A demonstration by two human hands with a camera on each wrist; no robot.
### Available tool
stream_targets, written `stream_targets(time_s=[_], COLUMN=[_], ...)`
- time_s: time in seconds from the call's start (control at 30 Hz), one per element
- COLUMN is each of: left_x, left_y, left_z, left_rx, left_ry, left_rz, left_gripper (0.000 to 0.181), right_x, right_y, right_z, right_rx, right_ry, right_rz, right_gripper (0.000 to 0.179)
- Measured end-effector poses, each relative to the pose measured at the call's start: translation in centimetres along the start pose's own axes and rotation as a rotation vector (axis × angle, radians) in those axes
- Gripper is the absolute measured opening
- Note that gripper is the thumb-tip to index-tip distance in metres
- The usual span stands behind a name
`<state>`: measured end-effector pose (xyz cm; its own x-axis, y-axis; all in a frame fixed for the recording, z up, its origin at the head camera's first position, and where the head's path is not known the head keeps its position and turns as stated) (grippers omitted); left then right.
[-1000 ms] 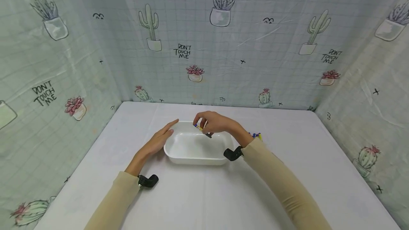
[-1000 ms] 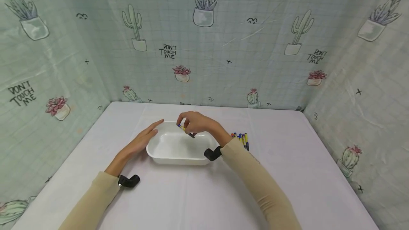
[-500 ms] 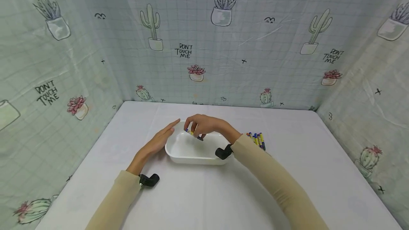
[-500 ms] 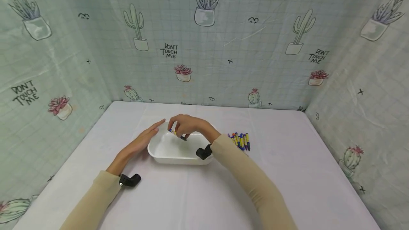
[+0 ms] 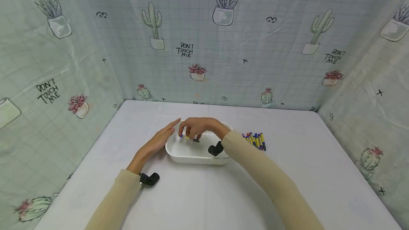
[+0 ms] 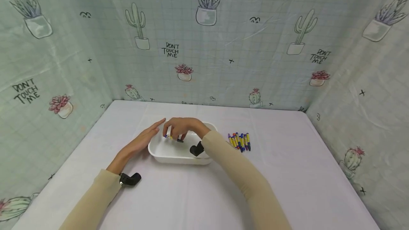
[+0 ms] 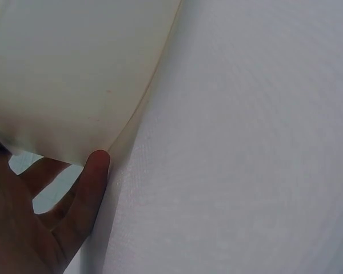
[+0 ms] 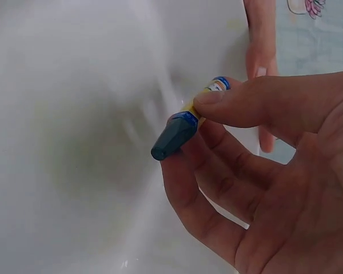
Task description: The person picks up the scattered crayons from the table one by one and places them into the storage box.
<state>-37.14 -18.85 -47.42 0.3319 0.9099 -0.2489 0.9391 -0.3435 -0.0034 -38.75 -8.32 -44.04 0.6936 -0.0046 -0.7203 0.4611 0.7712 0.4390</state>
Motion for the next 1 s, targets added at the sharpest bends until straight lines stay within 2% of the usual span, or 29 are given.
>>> stream_targets(time_s=[0.17, 0.37, 0.7, 1.0], left_x=[0.0, 0.0, -0.1, -0.2], left_y=[0.0, -0.4, -0.2, 0.1], left_z=[-0.3, -0.7, -0.6, -0.1], left_rx=[0.007, 0.036, 0.027, 0.005], left_ry=[-0.011, -0.020, -0.031, -0.024], left_rz=[0.004, 0.001, -0.012, -0.023], left_gripper=[0.051, 0.050, 0.050, 0.050], right_x=[0.7, 1.4, 2.4, 3.5], right_y=[-0.7, -1.0, -1.5, -1.9], right_z=[-0.1, -0.8, -0.3, 0.0], right_rx=[0.019, 0.051, 0.019, 0.076], right_ry=[-0.028, 0.026, 0.030, 0.065], right_rz=[0.053, 0.088, 0.160, 0.224], right_gripper=[0.048, 0.043, 0.041, 0.037])
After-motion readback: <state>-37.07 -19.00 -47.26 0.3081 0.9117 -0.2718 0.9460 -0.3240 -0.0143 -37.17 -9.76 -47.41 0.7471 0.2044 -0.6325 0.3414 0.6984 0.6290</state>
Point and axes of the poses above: each hand's wrist, its own y-axis away from the middle knuckle, its own x-axis out of the palm, z = x × y, the point moved 10 cm from there along -y, towards the middle knuckle, and after that the axes turned 15 degrees about y, right-handed, at the moved point
